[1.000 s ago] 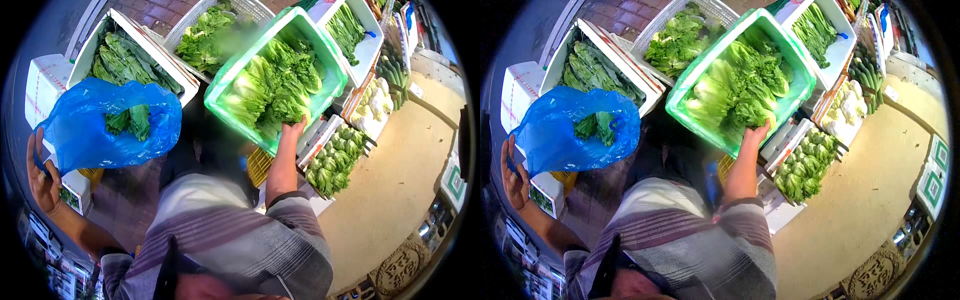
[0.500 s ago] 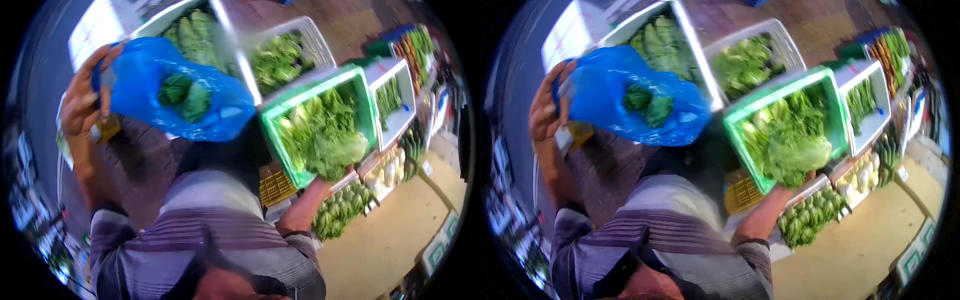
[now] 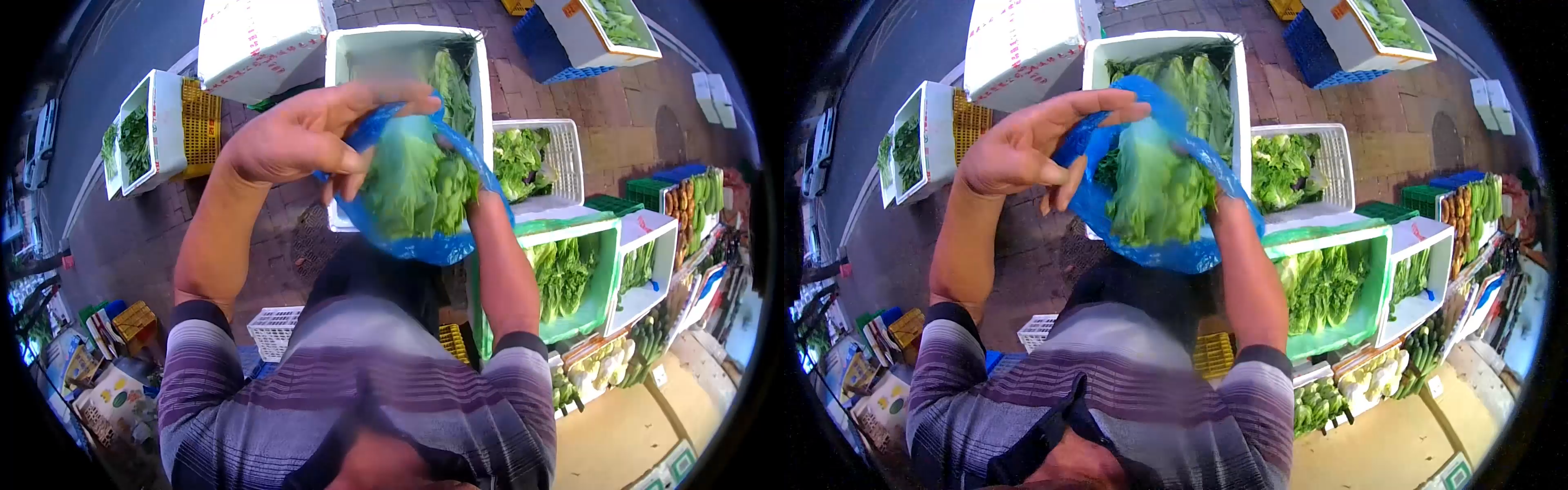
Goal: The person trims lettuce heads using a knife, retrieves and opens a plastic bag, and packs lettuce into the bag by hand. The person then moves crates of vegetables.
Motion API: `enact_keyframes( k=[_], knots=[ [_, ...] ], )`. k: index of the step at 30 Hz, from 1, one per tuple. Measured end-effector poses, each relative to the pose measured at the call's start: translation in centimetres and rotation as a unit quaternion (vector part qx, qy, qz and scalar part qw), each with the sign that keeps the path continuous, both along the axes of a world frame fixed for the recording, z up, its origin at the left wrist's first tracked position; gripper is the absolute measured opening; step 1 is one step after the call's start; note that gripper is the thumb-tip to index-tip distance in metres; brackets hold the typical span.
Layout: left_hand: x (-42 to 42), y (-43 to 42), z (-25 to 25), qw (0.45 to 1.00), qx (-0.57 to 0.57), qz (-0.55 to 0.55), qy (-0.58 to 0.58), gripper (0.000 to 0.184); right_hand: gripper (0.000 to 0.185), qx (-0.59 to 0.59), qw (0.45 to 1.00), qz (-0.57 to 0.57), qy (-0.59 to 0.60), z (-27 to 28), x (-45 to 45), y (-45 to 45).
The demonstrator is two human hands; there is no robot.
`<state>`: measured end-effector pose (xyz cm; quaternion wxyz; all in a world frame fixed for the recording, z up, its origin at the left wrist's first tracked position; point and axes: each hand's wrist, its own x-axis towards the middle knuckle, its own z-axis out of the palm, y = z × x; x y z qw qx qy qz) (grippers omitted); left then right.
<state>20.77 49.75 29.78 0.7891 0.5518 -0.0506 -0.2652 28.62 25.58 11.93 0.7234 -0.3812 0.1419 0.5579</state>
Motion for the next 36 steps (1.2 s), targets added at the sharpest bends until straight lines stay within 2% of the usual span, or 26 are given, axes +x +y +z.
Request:
enact_keyframes(
  k=[2,4,5,6,7,8,9,12,15,17,19,21,24,25,28,31,34,35,36],
  knots=[
    [-0.2,0.2,0.0,1.000,-0.015,0.001,0.007,0.085,0.050,0.003,0.999,0.001,-0.034,-2.4,2.1,2.6],
    [-0.1,0.5,-0.1,1.000,-0.020,0.004,-0.012,0.084,0.048,-0.029,0.984,0.061,-0.162,-7.0,3.8,5.1],
    [-0.1,0.6,-0.1,1.000,-0.024,0.007,-0.013,0.083,0.051,-0.085,0.953,0.109,-0.268,-11.4,4.6,5.9],
    [-0.1,0.8,-0.1,0.999,-0.029,0.009,-0.013,0.083,0.051,-0.165,0.882,0.193,-0.396,-11.6,5.1,6.2],
    [0.0,1.0,0.3,1.000,-0.029,0.008,-0.009,0.083,0.051,-0.238,0.780,0.270,-0.511,-11.8,5.6,6.4],
    [0.0,1.2,0.3,0.999,-0.032,0.012,-0.014,0.082,0.051,-0.303,0.651,0.337,-0.608,-11.8,5.9,6.6],
    [0.0,1.4,0.2,0.999,-0.035,0.016,-0.018,0.081,0.052,-0.344,0.649,0.286,-0.616,-6.3,4.3,6.7],
    [0.6,2.0,-0.8,1.000,-0.021,0.007,-0.017,0.077,0.057,-0.428,0.643,0.264,-0.577,-4.6,2.2,6.1],
    [1.0,1.9,-2.0,1.000,-0.011,-0.001,0.007,0.075,0.075,-0.464,0.563,0.302,-0.614,-12.5,0.9,4.4],
    [1.0,1.9,-2.2,1.000,-0.009,0.006,0.013,0.074,0.084,-0.484,0.583,0.326,-0.566,-15.0,0.1,3.8],
    [1.1,2.4,-1.9,1.000,-0.008,0.016,0.001,0.074,0.086,-0.425,0.614,0.328,-0.578,-10.2,0.7,4.2],
    [1.2,2.5,-1.8,0.999,-0.015,0.020,-0.023,0.075,0.088,-0.388,0.622,0.326,-0.597,-9.0,1.2,4.2],
    [1.5,2.0,-1.7,1.000,-0.004,0.015,-0.018,0.076,0.092,-0.322,0.619,0.266,-0.665,-14.3,1.2,2.6],
    [1.6,1.8,-2.0,1.000,0.013,0.015,-0.005,0.076,0.093,-0.265,0.620,0.212,-0.708,-17.6,2.0,1.3],
    [1.5,1.8,-1.8,0.999,0.028,0.016,0.003,0.076,0.093,-0.287,0.680,0.227,-0.635,-15.8,1.8,1.3],
    [1.5,1.9,-0.8,0.999,0.031,0.019,0.010,0.076,0.091,-0.368,0.662,0.265,-0.596,-15.0,1.0,2.2],
    [1.3,2.0,-0.4,0.999,0.031,0.019,0.019,0.076,0.086,-0.370,0.673,0.257,-0.587,-13.9,-0.4,2.9],
    [1.3,1.9,-0.4,0.999,0.029,0.018,0.019,0.076,0.083,-0.407,0.666,0.280,-0.559,-10.7,-1.0,3.8],
    [1.4,1.9,-0.5,0.999,0.025,0.021,0.017,0.076,0.076,-0.411,0.651,0.294,-0.566,-10.1,-1.5,4.9]
  ],
)
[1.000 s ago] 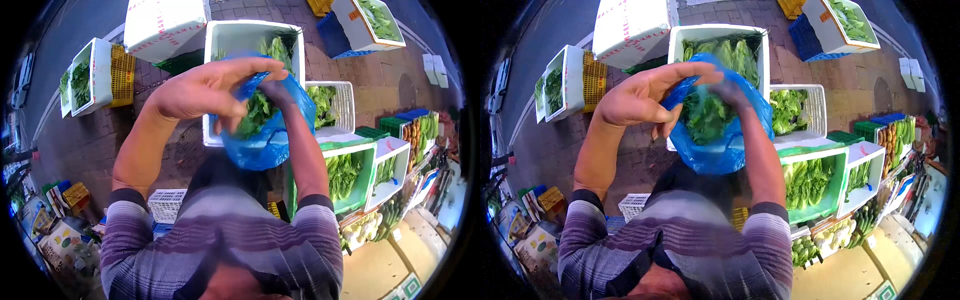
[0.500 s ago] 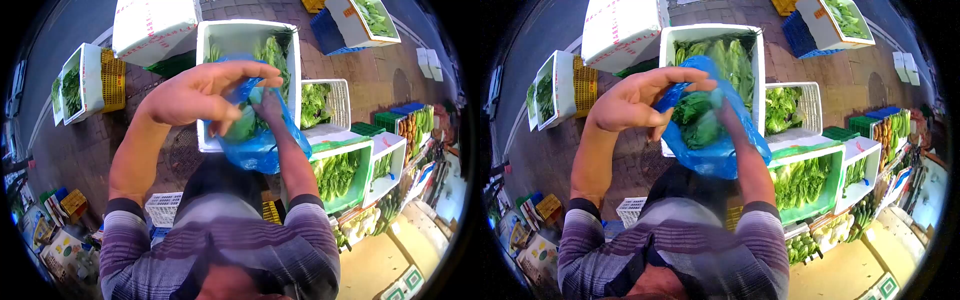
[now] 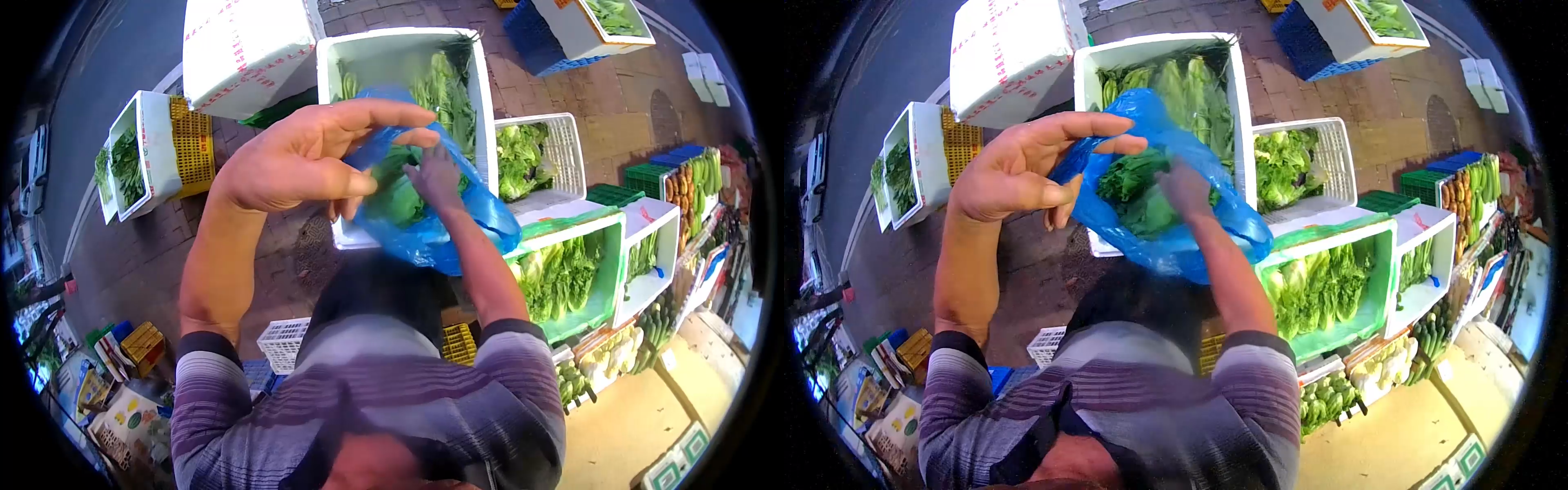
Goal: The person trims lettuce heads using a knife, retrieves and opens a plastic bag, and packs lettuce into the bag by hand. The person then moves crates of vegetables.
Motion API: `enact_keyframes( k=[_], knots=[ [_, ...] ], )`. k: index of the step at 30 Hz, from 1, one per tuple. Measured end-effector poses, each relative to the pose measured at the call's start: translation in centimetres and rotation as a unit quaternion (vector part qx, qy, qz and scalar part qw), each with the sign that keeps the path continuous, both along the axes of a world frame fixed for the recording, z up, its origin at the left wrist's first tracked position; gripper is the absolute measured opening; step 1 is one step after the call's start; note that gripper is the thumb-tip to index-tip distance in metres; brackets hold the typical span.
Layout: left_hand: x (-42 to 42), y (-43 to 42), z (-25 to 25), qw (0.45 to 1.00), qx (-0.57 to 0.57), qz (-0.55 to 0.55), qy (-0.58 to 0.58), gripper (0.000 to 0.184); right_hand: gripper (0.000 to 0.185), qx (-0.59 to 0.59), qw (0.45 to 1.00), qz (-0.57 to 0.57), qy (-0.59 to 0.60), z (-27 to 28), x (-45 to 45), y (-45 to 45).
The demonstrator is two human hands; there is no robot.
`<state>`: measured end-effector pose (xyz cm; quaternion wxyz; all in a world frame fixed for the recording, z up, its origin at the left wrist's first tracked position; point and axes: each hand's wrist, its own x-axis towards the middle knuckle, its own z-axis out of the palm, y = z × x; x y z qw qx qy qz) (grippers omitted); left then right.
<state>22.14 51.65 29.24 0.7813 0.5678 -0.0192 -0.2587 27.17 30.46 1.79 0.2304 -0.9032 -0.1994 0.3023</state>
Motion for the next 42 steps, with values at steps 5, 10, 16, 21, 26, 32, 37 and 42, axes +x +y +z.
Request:
enact_keyframes(
  k=[5,10,16,21,26,32,37,42],
  knots=[
    [0.4,-0.4,-0.2,1.000,0.001,-0.001,-0.015,0.076,0.046,0.031,0.992,0.103,-0.059,-2.2,-1.9,5.3],
    [-0.1,0.0,-0.6,1.000,0.012,0.021,-0.016,0.074,0.043,0.049,0.980,0.171,-0.094,-4.7,-5.2,6.6],
    [-0.4,0.3,-0.2,0.999,-0.002,0.037,-0.031,0.074,0.042,0.103,0.919,0.296,-0.239,-11.2,-10.7,1.0],
    [-0.3,-0.6,1.0,0.995,-0.023,0.084,-0.057,0.076,0.044,0.102,0.954,0.253,-0.127,-11.3,-6.9,3.6],
    [0.2,-1.3,3.0,0.980,0.033,0.130,-0.146,0.077,0.042,0.089,0.952,0.261,-0.134,-8.3,-6.9,2.2],
    [-0.5,-1.1,7.5,0.951,0.086,0.154,-0.254,0.081,0.037,0.153,0.911,0.322,-0.206,-10.0,-7.2,-0.3],
    [-4.1,1.2,9.4,0.940,0.062,0.152,-0.299,0.079,0.037,0.161,0.889,0.392,-0.174,-10.7,-5.5,-1.5],
    [-7.9,3.5,9.0,0.941,0.005,0.148,-0.303,0.077,0.036,0.107,0.863,0.485,-0.092,-4.4,-2.7,-2.4]
  ],
)
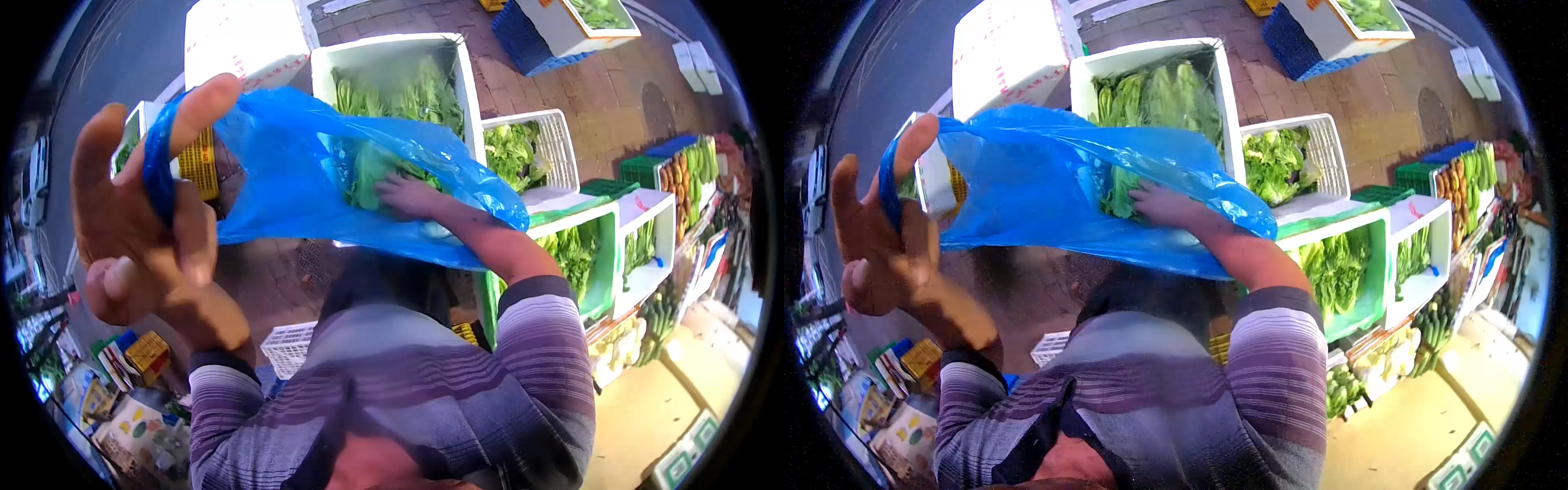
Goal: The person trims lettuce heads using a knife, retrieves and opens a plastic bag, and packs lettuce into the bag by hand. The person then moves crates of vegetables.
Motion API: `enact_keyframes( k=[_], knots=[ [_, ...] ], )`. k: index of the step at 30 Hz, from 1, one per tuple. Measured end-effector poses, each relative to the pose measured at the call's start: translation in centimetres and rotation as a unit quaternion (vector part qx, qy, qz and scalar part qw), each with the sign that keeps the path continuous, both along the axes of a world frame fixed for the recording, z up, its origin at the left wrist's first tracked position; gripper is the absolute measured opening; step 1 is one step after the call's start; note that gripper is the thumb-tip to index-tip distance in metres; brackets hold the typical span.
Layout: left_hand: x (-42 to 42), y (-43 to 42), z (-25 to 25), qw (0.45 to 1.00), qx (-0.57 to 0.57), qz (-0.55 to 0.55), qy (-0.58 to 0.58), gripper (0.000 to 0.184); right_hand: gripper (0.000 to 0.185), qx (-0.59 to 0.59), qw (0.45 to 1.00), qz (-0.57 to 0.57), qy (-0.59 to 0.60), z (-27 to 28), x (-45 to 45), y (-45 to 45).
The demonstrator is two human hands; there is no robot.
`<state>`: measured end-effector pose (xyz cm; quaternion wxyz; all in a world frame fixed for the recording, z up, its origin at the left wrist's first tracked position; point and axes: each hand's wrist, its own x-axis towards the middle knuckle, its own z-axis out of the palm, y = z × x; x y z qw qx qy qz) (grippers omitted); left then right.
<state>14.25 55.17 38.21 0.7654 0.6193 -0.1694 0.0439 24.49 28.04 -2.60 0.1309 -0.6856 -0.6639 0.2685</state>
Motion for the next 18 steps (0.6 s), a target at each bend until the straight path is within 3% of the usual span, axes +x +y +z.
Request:
enact_keyframes(
  k=[3,6,7,9,12,14,16,18],
  knots=[
    [-0.7,-1.6,-2.7,0.993,-0.067,0.072,0.067,0.075,0.035,-0.054,0.998,0.042,-0.016,-1.9,-0.2,-0.3],
    [-0.9,-2.8,-5.2,0.978,-0.121,0.113,0.124,0.072,0.036,-0.063,0.996,0.015,-0.056,-3.0,-1.2,-0.1],
    [-1.2,-2.7,-5.3,0.977,-0.131,0.117,0.122,0.071,0.035,-0.080,0.997,0.002,-0.024,-3.2,-1.5,0.0],
    [-1.6,-2.7,-5.0,0.974,-0.151,0.122,0.118,0.070,0.034,-0.116,0.992,-0.030,0.039,1.5,-1.2,1.3],
    [-1.7,-2.4,-5.0,0.974,-0.159,0.102,0.121,0.070,0.046,-0.195,0.970,-0.111,0.093,2.2,0.2,3.7],
    [-2.2,-2.0,-5.0,0.971,-0.158,0.096,0.154,0.069,0.054,-0.046,0.960,-0.252,0.112,-0.5,0.5,3.1],
    [-2.2,-1.8,-5.2,0.969,-0.153,0.086,0.174,0.067,0.062,0.015,0.947,-0.306,0.098,-3.6,1.8,1.7],
    [-2.1,-1.6,-5.9,0.965,-0.097,0.097,0.222,0.067,0.065,-0.052,0.955,-0.282,0.082,-4.6,3.5,1.0]
  ],
)
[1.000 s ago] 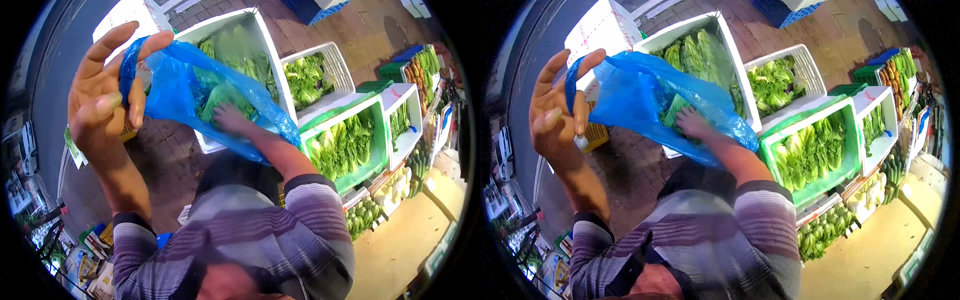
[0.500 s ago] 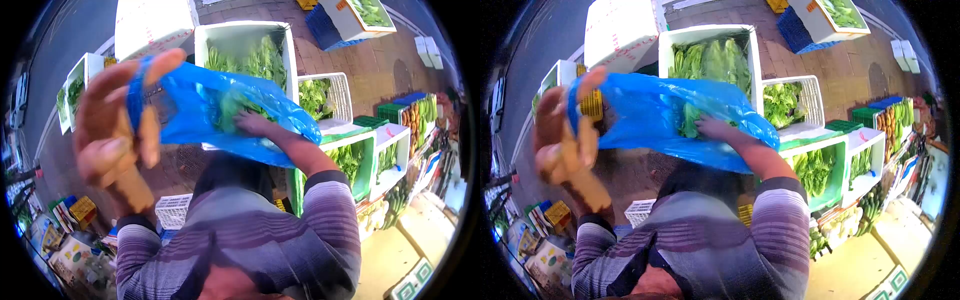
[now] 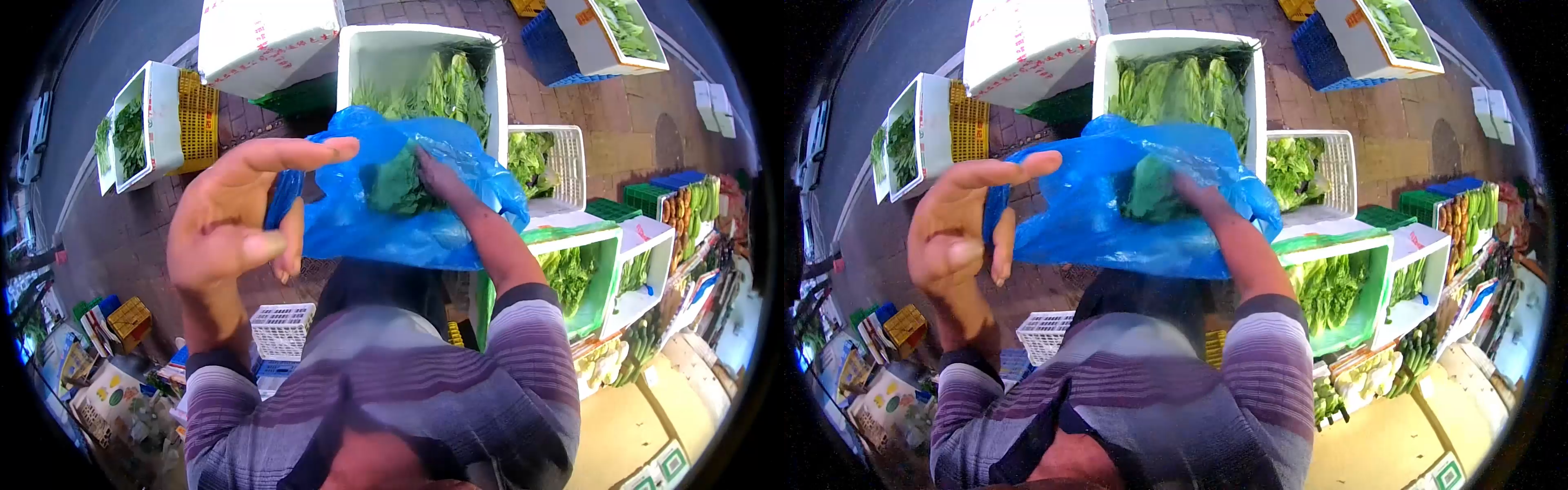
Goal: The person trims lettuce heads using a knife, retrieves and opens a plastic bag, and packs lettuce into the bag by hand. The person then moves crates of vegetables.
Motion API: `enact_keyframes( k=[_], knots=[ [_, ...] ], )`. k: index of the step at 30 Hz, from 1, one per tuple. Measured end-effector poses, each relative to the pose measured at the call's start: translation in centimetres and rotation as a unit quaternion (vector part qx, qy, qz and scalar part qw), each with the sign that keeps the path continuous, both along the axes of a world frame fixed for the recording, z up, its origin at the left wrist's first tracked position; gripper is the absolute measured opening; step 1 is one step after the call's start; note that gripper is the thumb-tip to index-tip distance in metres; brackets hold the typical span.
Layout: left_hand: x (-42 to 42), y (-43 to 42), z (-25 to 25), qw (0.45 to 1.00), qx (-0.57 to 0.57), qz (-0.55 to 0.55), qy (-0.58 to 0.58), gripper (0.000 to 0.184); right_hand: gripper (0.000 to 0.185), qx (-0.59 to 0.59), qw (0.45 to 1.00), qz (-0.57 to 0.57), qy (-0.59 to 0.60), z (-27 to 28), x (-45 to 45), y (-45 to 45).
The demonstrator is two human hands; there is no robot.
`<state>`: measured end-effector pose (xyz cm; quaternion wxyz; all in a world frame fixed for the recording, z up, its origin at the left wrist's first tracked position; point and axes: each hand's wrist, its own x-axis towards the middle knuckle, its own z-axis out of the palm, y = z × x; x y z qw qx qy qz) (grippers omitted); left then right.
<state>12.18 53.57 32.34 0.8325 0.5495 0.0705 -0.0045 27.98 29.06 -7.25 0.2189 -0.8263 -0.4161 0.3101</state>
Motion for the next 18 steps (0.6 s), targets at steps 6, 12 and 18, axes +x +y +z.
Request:
enact_keyframes(
  k=[6,12,18],
  knots=[
    [1.3,0.5,1.0,0.993,0.100,-0.032,0.048,0.069,0.050,-0.095,0.992,-0.004,0.078,3.0,0.5,1.3],
    [2.6,1.1,0.8,0.970,0.224,-0.091,0.041,0.068,0.044,0.226,0.968,-0.105,0.010,15.0,-5.5,-0.9],
    [2.9,-0.6,0.5,0.965,0.233,-0.107,0.059,0.064,0.055,0.520,0.582,-0.430,0.453,19.3,-13.9,-21.5]
  ],
)
